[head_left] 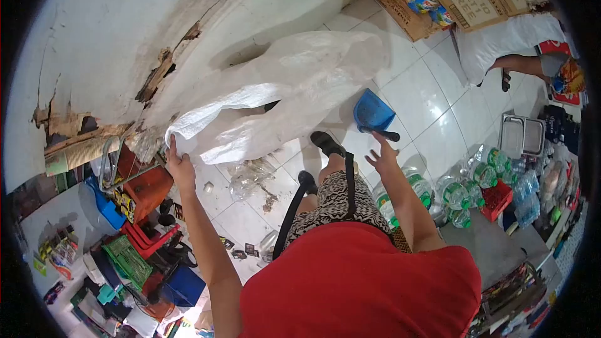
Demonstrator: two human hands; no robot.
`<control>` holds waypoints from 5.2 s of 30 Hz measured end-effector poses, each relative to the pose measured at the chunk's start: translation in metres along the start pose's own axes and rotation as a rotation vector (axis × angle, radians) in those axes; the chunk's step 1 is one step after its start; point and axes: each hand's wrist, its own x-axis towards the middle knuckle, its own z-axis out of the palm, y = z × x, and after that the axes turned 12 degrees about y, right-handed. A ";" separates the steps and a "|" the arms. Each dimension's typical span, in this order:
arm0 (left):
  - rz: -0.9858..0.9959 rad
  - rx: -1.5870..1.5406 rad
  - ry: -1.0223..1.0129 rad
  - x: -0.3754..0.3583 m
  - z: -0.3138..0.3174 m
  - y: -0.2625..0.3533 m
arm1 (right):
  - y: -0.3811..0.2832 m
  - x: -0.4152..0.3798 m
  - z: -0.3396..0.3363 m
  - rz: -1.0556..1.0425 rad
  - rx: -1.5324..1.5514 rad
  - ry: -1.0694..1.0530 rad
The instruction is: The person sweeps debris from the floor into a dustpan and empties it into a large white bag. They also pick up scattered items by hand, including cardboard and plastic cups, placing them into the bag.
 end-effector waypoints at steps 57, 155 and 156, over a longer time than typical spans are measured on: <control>0.705 -0.014 0.220 0.029 0.034 0.156 | -0.212 -0.216 0.145 -2.082 -0.582 -0.498; -1.462 -0.361 1.446 -0.367 -0.040 -0.416 | 0.414 -0.103 0.351 -0.742 -1.550 -0.924; -1.564 -0.445 1.472 -0.387 -0.027 -0.436 | 0.421 -0.084 0.382 -0.526 -1.470 -0.925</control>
